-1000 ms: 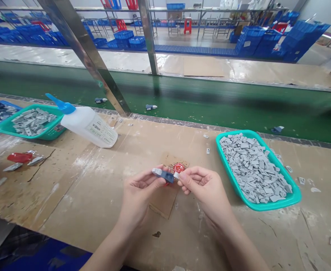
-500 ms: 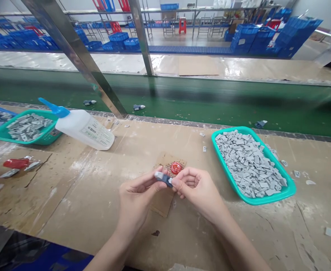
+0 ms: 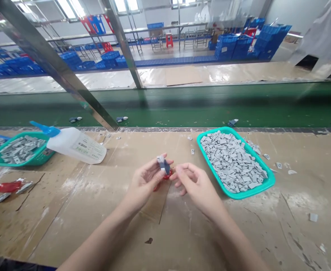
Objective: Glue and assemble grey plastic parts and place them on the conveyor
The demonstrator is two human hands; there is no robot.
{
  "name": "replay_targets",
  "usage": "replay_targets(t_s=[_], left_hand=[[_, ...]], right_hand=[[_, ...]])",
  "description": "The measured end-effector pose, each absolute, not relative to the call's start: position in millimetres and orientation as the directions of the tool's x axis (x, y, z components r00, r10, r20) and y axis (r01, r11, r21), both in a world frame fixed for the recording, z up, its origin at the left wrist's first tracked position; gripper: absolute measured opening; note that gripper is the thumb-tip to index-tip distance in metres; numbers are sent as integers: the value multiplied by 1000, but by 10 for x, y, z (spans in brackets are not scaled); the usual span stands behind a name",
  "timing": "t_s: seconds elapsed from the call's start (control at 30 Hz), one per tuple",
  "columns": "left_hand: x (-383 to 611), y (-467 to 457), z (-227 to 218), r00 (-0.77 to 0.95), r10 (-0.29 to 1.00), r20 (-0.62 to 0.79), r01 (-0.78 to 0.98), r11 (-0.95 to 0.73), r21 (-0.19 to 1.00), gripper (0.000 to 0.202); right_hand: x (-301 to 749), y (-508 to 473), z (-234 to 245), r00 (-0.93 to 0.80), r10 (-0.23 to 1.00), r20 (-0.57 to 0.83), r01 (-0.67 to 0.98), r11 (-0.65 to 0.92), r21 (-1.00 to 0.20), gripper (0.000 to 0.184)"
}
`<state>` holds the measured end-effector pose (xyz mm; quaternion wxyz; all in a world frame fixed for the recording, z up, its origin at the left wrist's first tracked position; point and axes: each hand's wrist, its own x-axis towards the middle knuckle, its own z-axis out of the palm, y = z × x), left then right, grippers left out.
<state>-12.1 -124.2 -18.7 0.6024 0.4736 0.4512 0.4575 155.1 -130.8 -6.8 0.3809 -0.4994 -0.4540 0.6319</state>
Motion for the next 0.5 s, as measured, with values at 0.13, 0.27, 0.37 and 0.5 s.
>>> replay_targets(t_s=[0.13,0.27,0.37,0.5], left_hand=[[-213,-746,-262,146,988,48,143,-69,987,37],[-314,-44,-352,162,975,152,545,-216,810,36],[-342,441,-411,147,978,147,787,-206,581,39],[-373,864,-469,122,980,159,887,-180,425,44]], right_hand=[[2050,-1211,-6,230,970,-73,254,-132,-958,33],[2540,-1123,-188,418,894,161,655,-174,-735,30],[2711,-1067,-418,278,928,248,870,-135,-474,32],[2735,-1021,-607,169,956,241,948,-91,-305,33]])
